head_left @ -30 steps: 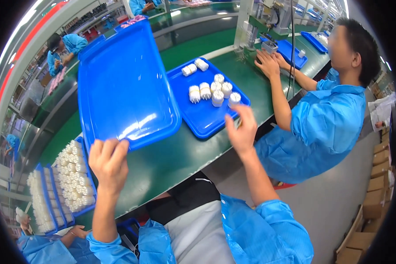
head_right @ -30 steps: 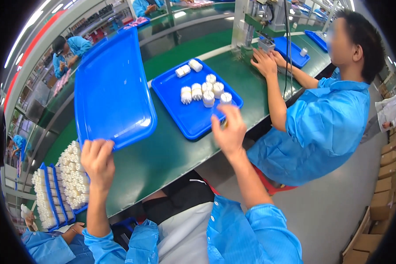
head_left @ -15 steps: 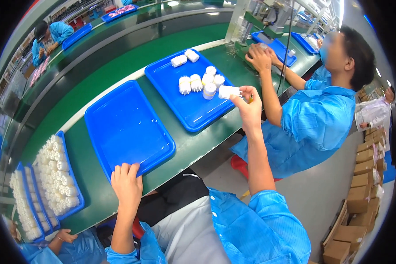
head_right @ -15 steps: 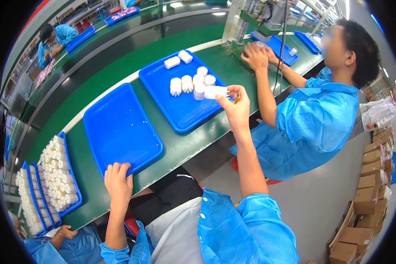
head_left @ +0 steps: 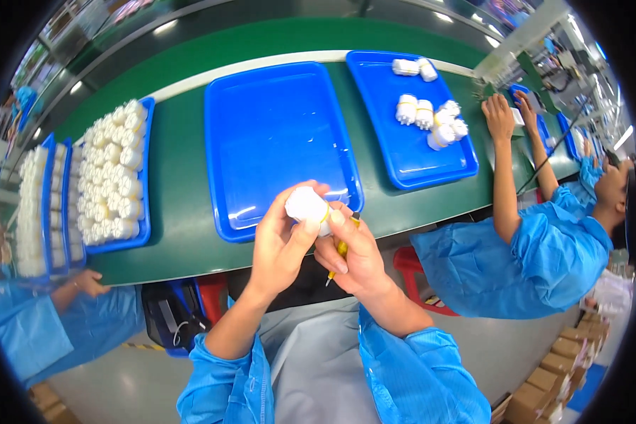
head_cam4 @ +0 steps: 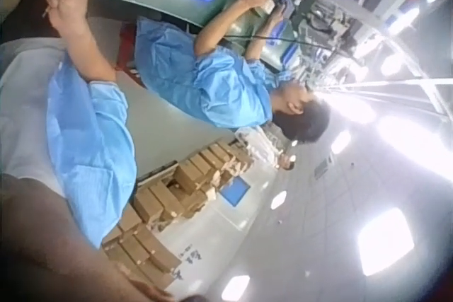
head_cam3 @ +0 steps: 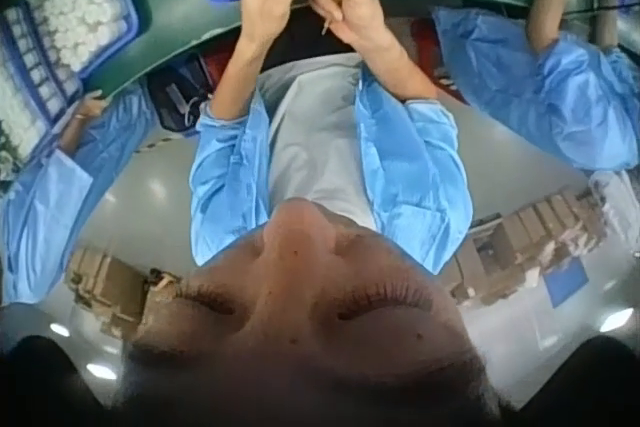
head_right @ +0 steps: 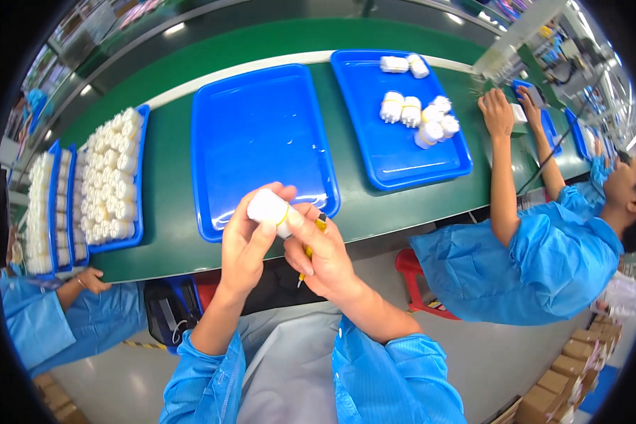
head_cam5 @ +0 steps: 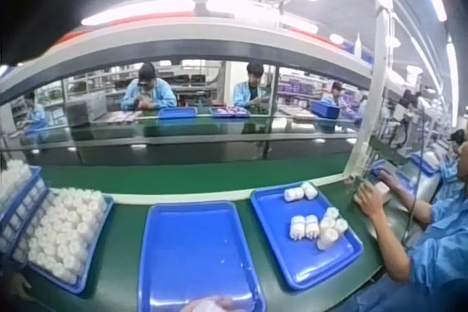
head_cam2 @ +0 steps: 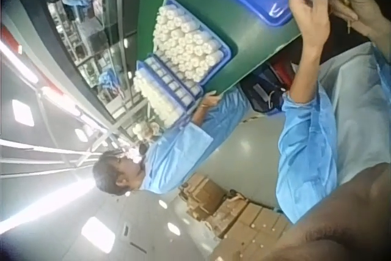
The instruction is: The person assembles small plastic components using a manual application tool.
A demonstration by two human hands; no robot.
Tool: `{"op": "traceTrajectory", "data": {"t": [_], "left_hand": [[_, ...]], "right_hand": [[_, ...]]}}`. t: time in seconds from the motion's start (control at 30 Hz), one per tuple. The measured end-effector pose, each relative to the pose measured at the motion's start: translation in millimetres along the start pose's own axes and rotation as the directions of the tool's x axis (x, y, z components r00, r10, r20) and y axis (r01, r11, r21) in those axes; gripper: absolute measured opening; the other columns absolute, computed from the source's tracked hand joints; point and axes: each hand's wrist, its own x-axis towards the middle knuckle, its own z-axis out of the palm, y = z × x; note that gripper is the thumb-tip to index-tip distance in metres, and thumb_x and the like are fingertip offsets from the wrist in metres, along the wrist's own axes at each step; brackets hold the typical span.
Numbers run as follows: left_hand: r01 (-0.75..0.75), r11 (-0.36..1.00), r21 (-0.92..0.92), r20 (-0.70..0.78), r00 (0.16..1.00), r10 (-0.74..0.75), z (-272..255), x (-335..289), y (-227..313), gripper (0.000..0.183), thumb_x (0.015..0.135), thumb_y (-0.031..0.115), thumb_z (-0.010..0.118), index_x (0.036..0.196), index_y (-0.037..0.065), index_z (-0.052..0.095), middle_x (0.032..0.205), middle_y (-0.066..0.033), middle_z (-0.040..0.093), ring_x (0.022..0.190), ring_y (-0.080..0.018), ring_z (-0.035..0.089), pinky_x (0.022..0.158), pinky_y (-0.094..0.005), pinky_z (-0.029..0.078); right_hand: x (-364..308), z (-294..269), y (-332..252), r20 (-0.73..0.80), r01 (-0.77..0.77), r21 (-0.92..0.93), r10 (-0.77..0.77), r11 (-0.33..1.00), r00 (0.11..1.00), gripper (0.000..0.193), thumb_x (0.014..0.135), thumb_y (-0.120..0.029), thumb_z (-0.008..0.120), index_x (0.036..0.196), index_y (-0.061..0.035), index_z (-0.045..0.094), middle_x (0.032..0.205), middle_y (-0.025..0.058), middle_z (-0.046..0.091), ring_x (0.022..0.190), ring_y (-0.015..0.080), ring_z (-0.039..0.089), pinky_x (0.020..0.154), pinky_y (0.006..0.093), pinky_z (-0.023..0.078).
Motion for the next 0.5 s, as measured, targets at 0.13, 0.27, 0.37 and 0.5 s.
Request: {"op": "traceTrajectory", "data": {"t": [0.13, 0.27, 0.37, 0.5], "left_hand": [[0.096, 0.962, -0.254, -0.039, 0.993, -0.109, -4.4, -9.7, -0.5, 0.044, 0.096, 0.019, 0.061, 0.131, -0.003, 0.049, 0.116, -0.0153, 0.064, 0.106, -0.0214, 0.062, 0.092, -0.0336, 0.050], [0.128, 0.941, -0.313, -0.026, 0.989, -0.144, -14.3, -15.7, 0.6, 0.043, 0.094, 0.020, 0.060, 0.130, -0.003, 0.050, 0.109, -0.0146, 0.066, 0.098, -0.0189, 0.063, 0.082, -0.0300, 0.051], [0.215, 0.918, -0.332, 0.006, 0.974, -0.226, -10.8, -20.0, 9.6, 0.042, 0.090, 0.019, 0.058, 0.125, -0.004, 0.051, 0.094, -0.0113, 0.062, 0.085, -0.0183, 0.063, 0.073, -0.0321, 0.052], [0.379, 0.890, -0.254, 0.078, 0.925, -0.371, -6.0, -27.7, 12.7, 0.040, 0.082, 0.013, 0.065, 0.116, -0.004, 0.052, 0.080, -0.0083, 0.058, 0.063, -0.0140, 0.058, 0.053, -0.0292, 0.050]], "right_hand": [[-3.5, 22.1, 6.9, -0.155, 0.041, -0.081, -0.053, 0.996, 0.987, 0.036, 0.095, -0.030, 0.064, 0.119, -0.0053, 0.052, 0.076, 0.0005, 0.060, 0.043, 0.0021, 0.037, 0.039, 0.0197, 0.025], [-12.2, 9.2, -0.4, -0.168, 0.098, -0.659, -0.273, 0.746, 0.947, 0.025, 0.097, -0.026, 0.062, 0.085, -0.0036, 0.062, 0.061, -0.0004, 0.053, 0.046, 0.0055, 0.039, 0.041, 0.0212, 0.026], [-7.0, 1.4, -38.3, 0.000, 0.515, -0.268, -0.535, 0.814, 0.845, 0.051, 0.103, -0.038, 0.043, 0.060, -0.0113, 0.042, 0.053, -0.0010, 0.043, 0.045, 0.0119, 0.037, 0.046, 0.0249, 0.026], [-1.7, 30.3, -56.7, 0.157, 0.634, 0.050, -0.633, 0.772, 0.758, 0.059, 0.104, -0.051, 0.028, 0.059, -0.0135, 0.032, 0.051, -0.0022, 0.038, 0.043, 0.0140, 0.034, 0.049, 0.0298, 0.027]]}}
